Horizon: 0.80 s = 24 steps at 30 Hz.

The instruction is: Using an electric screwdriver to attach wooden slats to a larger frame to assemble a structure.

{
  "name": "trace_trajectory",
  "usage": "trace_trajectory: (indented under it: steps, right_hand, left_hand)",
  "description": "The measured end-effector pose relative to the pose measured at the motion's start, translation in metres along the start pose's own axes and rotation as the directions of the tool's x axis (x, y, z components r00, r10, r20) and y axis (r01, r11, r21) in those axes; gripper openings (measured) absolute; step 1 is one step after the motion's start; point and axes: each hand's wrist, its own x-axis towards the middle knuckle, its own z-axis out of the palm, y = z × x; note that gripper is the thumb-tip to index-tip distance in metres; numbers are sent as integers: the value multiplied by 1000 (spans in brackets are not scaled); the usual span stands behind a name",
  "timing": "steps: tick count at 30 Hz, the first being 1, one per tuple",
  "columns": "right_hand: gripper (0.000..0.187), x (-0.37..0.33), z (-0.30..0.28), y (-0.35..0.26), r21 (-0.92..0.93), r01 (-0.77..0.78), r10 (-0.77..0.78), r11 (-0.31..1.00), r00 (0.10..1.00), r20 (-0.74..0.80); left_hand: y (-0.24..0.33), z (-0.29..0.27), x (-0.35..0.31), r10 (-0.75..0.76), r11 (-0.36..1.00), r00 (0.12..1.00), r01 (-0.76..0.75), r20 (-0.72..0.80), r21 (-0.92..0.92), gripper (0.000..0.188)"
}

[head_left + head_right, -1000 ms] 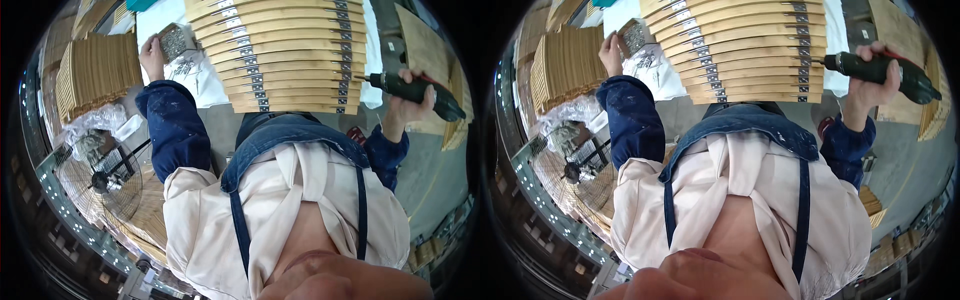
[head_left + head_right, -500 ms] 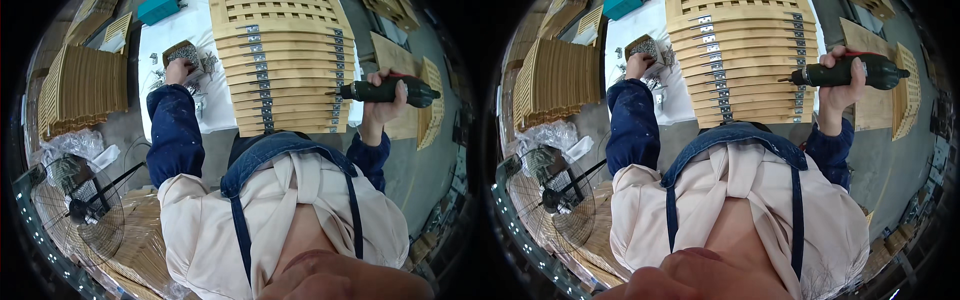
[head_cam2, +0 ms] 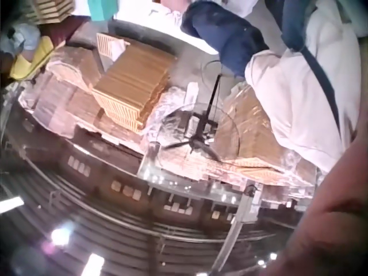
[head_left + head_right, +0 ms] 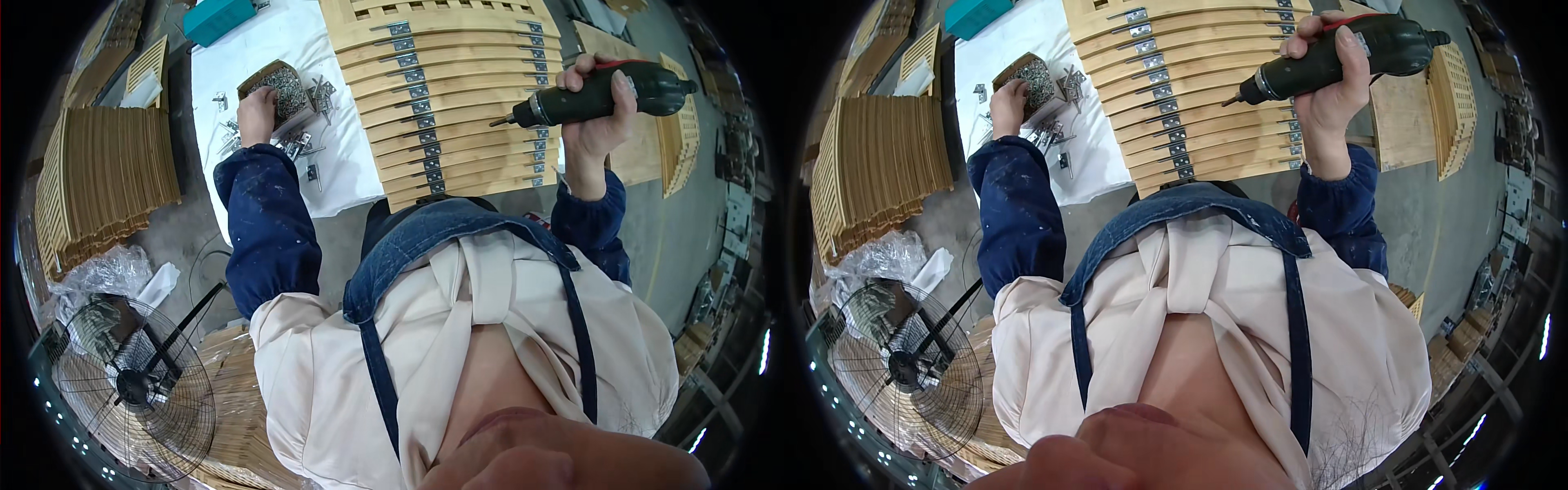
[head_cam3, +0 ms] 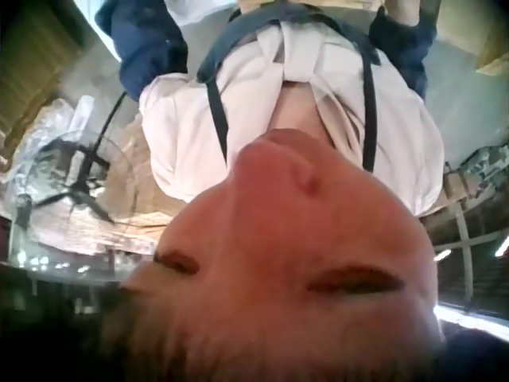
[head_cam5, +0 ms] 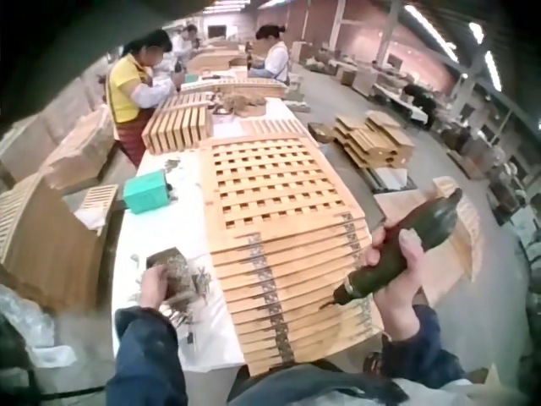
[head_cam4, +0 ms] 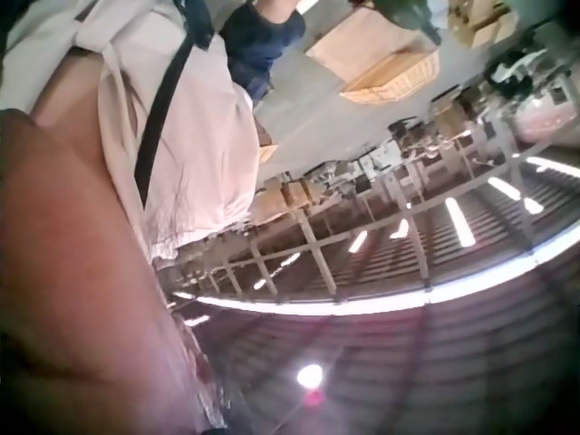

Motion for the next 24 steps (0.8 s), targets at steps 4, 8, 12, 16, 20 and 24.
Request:
trace_trajectory:
  steps: [4,8,12,16,20,24]
  right_hand:
    - [38,17,-12,9,-16,1,-2,1000,1000,-27]
    - [43,39,-16,23,40,4,-4,999,1000,-6]
    - [32,44,36,39,55,8,-2,998,994,-105]
    - [31,53,32,43,86,-22,29,996,996,-78]
    - [30,65,31,49,137,6,1,991,999,-51]
    - [30,68,35,54,171,2,3,985,1000,-29]
  left_hand:
    - [75,-20,-9,-148,744,989,121,14,-657,21]
    - [184,-21,-38,-65,331,979,203,192,-921,19]
    - [217,10,-58,-54,170,944,331,326,-928,14]
    - [230,16,-58,-4,205,940,336,342,-919,14]
    - [232,18,-54,24,-261,888,449,459,-855,18]
    - [237,23,-55,106,-425,868,480,485,-767,18]
